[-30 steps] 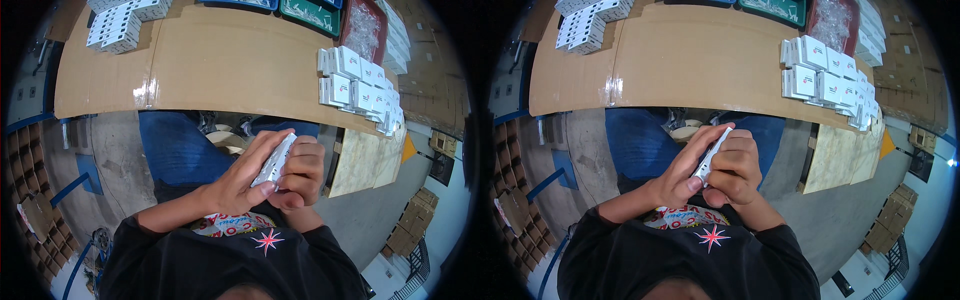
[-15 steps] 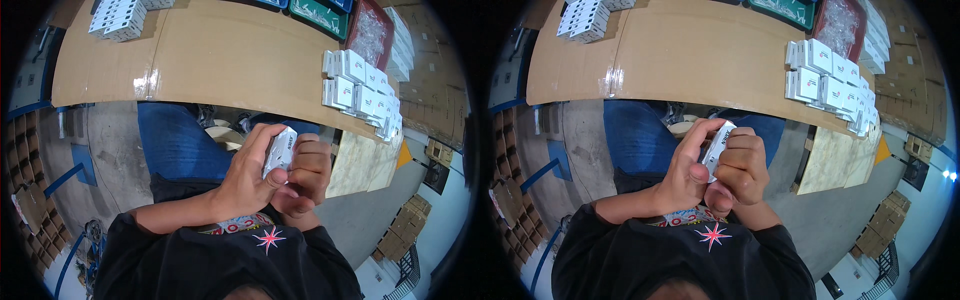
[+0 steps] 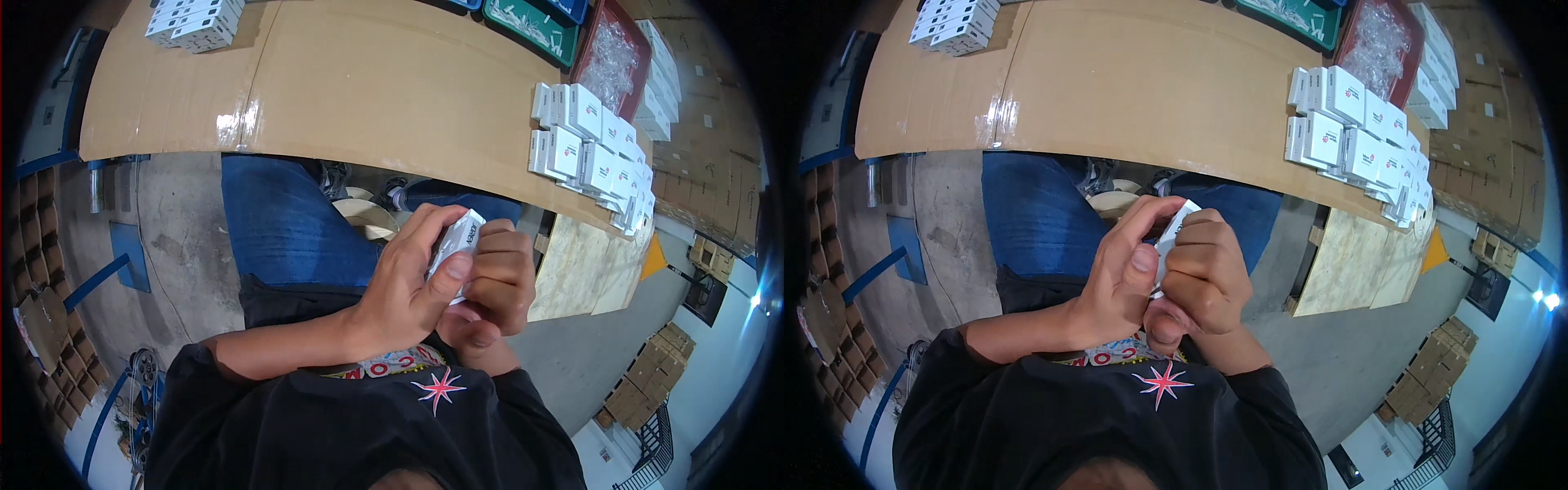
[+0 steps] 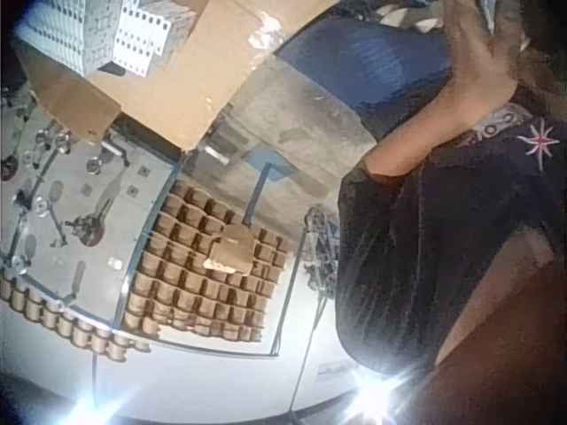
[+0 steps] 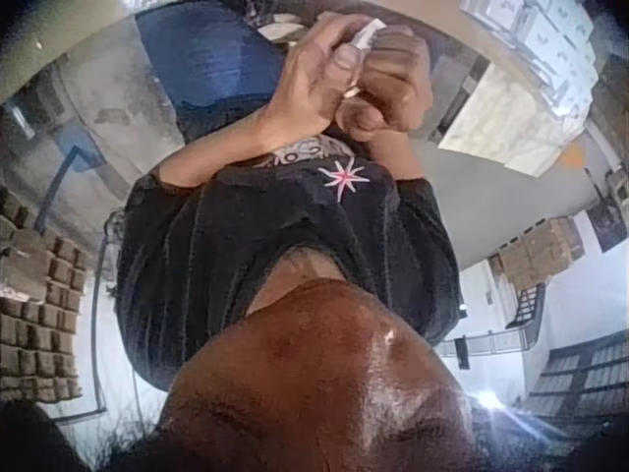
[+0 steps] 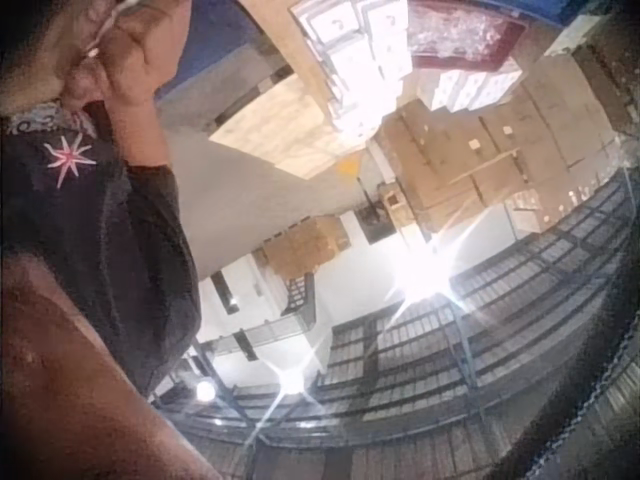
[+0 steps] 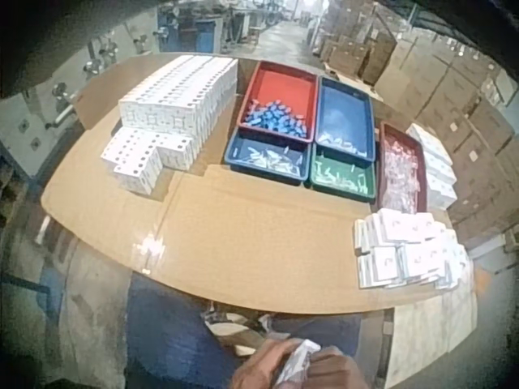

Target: Assembling small white plastic electronic housings by inserting internal components and snapping the casings together.

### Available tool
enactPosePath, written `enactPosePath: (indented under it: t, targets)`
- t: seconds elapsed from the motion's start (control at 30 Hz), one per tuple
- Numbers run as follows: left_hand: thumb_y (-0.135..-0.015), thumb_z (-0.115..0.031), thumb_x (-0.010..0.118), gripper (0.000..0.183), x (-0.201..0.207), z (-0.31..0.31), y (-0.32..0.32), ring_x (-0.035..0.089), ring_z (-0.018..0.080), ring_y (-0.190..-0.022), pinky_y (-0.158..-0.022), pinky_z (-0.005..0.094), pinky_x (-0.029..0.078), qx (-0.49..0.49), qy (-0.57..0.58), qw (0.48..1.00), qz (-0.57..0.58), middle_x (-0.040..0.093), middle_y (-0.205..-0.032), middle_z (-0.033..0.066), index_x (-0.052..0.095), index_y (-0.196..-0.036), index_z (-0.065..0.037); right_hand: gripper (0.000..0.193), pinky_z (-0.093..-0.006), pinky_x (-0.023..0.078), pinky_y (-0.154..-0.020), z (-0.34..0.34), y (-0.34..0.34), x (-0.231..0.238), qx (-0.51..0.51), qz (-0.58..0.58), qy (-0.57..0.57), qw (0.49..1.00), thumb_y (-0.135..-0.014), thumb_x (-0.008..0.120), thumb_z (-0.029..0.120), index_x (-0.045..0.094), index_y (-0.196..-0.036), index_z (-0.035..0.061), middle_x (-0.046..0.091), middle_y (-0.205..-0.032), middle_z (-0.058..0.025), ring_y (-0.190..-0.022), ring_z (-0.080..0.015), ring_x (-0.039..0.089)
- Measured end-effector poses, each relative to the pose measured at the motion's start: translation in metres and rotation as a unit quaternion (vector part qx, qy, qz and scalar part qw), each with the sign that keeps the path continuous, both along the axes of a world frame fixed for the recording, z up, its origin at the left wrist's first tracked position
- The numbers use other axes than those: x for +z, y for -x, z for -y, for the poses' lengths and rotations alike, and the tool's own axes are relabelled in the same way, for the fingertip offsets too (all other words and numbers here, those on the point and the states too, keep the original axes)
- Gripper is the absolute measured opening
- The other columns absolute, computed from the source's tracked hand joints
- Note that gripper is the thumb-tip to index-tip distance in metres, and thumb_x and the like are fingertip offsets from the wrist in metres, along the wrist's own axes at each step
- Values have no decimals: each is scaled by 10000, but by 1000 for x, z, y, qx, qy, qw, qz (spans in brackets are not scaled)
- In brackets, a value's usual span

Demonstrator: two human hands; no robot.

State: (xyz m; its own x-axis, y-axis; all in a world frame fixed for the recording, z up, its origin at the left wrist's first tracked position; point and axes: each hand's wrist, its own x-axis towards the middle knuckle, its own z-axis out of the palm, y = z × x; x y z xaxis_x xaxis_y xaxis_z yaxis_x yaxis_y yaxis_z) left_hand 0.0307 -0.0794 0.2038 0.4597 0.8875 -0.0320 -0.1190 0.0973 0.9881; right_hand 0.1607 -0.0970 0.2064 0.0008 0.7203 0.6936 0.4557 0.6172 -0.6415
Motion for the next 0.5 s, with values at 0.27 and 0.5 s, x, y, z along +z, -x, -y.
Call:
enactPosePath:
  t: [0.27, 0.5]
  targets:
    - [-945, -750, 508, 962, -3, -9, -1, 552, 295, -1211, -1050, 375, 424, -35, 18, 995, 88, 528, -1285, 201, 450, -1414, 88, 463, -393, 445, -704, -13, -4, 5, -34, -14, -18, 999, -1067, 446, 514, 533, -963, 72, 566, -888, -94, -789, -238, 544]
    - [-837, -155, 781, 794, -15, -11, 8, 531, 344, -1324, -1118, 408, 415, -66, -119, 987, 91, 505, -1439, 237, 397, -1495, 68, 428, -316, 465, -672, -28, -10, -7, -126, -213, -65, 967, -1089, 427, 370, 582, -911, 13, 589, -865, -138, -754, -234, 566]
